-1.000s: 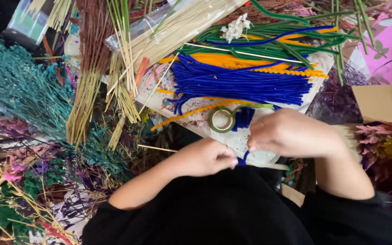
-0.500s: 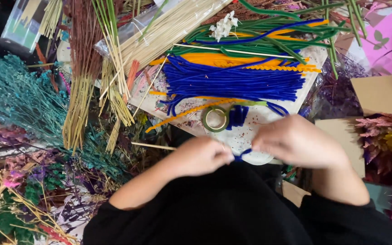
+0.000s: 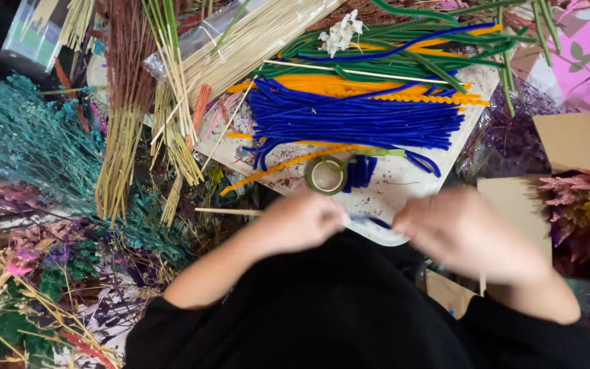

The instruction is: The person repeatedly wraps blue pipe cleaners around thin wooden sticks. They secure the ends by twisting the pipe cleaner around the stick, then place the finished pieces on the table. The person continues this process with multiple sticks throughout the clip.

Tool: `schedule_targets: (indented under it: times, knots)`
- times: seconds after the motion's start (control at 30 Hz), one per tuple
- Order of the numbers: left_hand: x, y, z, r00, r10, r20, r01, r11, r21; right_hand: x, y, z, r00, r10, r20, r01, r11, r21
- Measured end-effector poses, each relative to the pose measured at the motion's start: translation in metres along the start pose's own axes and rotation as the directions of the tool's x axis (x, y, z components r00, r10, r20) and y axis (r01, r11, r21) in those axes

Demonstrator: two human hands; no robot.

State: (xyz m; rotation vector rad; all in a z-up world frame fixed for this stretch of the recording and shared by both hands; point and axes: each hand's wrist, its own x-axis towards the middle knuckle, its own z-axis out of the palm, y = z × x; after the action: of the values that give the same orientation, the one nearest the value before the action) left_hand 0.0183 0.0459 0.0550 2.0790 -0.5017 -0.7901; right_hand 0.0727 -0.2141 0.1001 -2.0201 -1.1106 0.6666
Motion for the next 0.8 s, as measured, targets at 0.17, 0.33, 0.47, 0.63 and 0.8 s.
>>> schedule_targets:
  times: [0.17, 0.33, 0.47, 0.63, 0.8]
  knots:
    - [-0.009, -0.012, -0.028, 0.942, -0.189, -0.276, 0.099, 0.946, -0.308, 0.006, 0.015, 0.061, 0.986, 0.14, -0.09, -0.158, 0.957, -0.241]
    - [-0.002, 0.004, -0.009, 0.999, 0.026, 0.023, -0.019, 0.966, -0.256, 0.029, 0.045, 0.033, 0.981, 0.147, 0.127, -0.164, 0.977, 0.136]
    - [-0.004, 0.005, -0.004, 1.0, -0.015, 0.004, 0.015, 0.997, -0.073, -0.018, -0.013, 0.002, 0.999, 0.004, -0.039, -0.018, 0.921, -0.389]
    - [-0.025, -0.002, -0.02, 0.935, 0.064, -0.348, -0.117, 0.984, -0.133, 0.001, -0.013, 0.047, 0.973, -0.151, -0.176, 0.043, 0.865, -0.5]
    - [-0.03, 0.003, 0.004, 0.958, 0.095, -0.27, -0.195, 0.907, -0.374, 0.032, 0.01, 0.015, 0.998, -0.062, -0.023, 0.064, 0.987, 0.148]
